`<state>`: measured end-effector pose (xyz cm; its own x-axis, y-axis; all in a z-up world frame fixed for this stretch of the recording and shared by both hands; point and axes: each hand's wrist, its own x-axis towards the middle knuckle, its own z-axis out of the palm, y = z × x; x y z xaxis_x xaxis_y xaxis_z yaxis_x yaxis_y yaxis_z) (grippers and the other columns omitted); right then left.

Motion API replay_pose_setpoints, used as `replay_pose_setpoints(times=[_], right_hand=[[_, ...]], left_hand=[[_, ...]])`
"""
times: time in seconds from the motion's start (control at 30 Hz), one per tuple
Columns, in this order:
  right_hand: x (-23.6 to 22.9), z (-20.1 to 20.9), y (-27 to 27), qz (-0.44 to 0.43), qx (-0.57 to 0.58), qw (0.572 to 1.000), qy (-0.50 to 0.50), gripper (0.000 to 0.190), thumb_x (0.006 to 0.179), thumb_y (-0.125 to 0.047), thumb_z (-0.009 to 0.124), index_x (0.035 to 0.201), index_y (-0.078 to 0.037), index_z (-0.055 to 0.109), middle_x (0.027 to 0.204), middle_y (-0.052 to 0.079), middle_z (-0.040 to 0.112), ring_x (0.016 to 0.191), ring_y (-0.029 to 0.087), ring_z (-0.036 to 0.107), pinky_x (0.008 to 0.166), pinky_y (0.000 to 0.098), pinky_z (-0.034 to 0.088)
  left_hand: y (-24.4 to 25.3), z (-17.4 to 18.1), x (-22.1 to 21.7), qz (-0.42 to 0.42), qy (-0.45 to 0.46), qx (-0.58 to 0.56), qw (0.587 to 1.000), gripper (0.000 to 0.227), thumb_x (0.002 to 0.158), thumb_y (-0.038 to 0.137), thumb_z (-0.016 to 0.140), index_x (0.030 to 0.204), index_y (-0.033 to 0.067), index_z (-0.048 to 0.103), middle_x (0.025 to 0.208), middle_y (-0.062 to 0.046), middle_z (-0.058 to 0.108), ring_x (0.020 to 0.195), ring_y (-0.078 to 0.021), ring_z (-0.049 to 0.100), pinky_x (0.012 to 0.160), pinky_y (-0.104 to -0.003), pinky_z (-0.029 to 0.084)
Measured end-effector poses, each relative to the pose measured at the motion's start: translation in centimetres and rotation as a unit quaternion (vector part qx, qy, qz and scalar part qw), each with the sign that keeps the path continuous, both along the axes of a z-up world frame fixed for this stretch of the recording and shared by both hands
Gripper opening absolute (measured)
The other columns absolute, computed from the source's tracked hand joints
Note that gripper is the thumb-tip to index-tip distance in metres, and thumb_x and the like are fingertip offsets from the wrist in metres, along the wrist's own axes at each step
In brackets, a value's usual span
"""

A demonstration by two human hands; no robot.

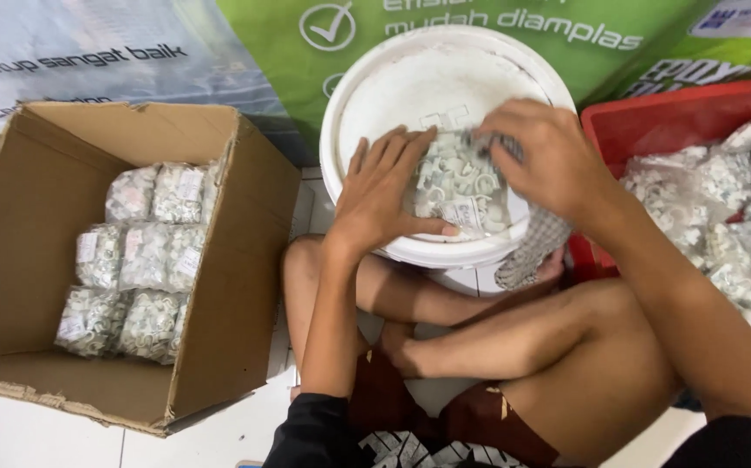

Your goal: Wiping small plastic bags of hardware with a cloth and packing them into a cardboard box.

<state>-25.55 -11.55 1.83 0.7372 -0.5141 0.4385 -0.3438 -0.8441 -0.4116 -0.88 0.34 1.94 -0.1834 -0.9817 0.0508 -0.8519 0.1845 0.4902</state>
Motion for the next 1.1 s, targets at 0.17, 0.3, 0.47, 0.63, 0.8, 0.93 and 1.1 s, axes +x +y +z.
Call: replay_pose_setpoints(times=[0.17,0.3,0.47,0.63,0.8,0.93,1.1], right_hand=[[1.4,2.9,3.7,0.089,0.095,0.991,-0.019,0.017,0.095,0.009,0.074,0.107,0.000,0.082,0.106,0.022,0.080,0.112,0.044,0.077,0.101,0.0540,0.060],[1.0,0.6,0.5,0.009,-0.045,0.999,-0.009,0.016,0.099,0.009,0.076,0.112,0.001,0.081,0.109,0.018,0.078,0.108,0.040,0.076,0.098,0.0488,0.061],[0.0,0.6,0.2,0.053,0.051,0.995,-0.064,0.016,0.100,0.005,0.075,0.115,0.002,0.080,0.113,0.021,0.078,0.113,0.045,0.076,0.098,0.0535,0.060],[1.7,4.4,4.8,0.126,0.142,0.981,-0.032,0.018,0.092,0.007,0.077,0.107,0.001,0.084,0.107,0.022,0.082,0.106,0.041,0.080,0.098,0.0535,0.062],[1.2,2.5,2.7,0.020,0.043,0.999,-0.005,0.021,0.098,0.006,0.075,0.116,-0.001,0.084,0.110,0.020,0.079,0.109,0.043,0.077,0.098,0.0515,0.061],[0.0,1.0,-1.0,-0.021,0.050,0.998,0.030,0.024,0.103,0.008,0.072,0.123,0.002,0.083,0.114,0.023,0.080,0.107,0.040,0.077,0.099,0.0491,0.063],[-2.6,-2.4,-6.8,-0.077,-0.061,0.995,0.025,0.025,0.108,0.009,0.075,0.131,0.007,0.087,0.118,0.024,0.082,0.102,0.038,0.073,0.109,0.0519,0.051]], left_hand=[[-0.2,0.0,0.1,-0.002,0.002,-0.001,1.000,0.129,0.072,0.059,0.102,0.174,0.0159,0.036,0.166,-0.010,0.051,0.165,-0.0375,0.031,0.134,-0.075,0.014],[0.1,0.6,0.0,-0.001,0.004,0.002,1.000,0.127,0.073,0.057,0.103,0.173,0.0147,0.037,0.164,-0.011,0.052,0.164,-0.0382,0.031,0.134,-0.074,0.013],[0.4,0.4,-0.2,0.002,0.008,-0.006,1.000,0.128,0.072,0.058,0.103,0.173,0.0146,0.038,0.165,-0.011,0.052,0.164,-0.0386,0.032,0.133,-0.075,0.014],[0.2,0.1,-0.2,0.002,0.002,-0.005,1.000,0.130,0.068,0.062,0.102,0.172,0.0150,0.039,0.165,-0.010,0.052,0.164,-0.0371,0.032,0.133,-0.075,0.016],[0.1,0.0,0.0,0.003,-0.003,0.006,1.000,0.128,0.071,0.060,0.100,0.174,0.0175,0.037,0.169,-0.009,0.049,0.166,-0.0360,0.030,0.133,-0.075,0.014],[-0.3,-1.3,0.2,0.007,-0.010,-0.017,1.000,0.127,0.072,0.066,0.099,0.174,0.0205,0.038,0.169,-0.007,0.050,0.166,-0.0368,0.032,0.133,-0.075,0.015],[-1.0,-3.3,0.8,-0.019,-0.042,-0.081,0.996,0.130,0.077,0.095,0.078,0.173,0.0205,0.033,0.178,-0.005,0.040,0.169,-0.0347,0.026,0.133,-0.069,0.016]])
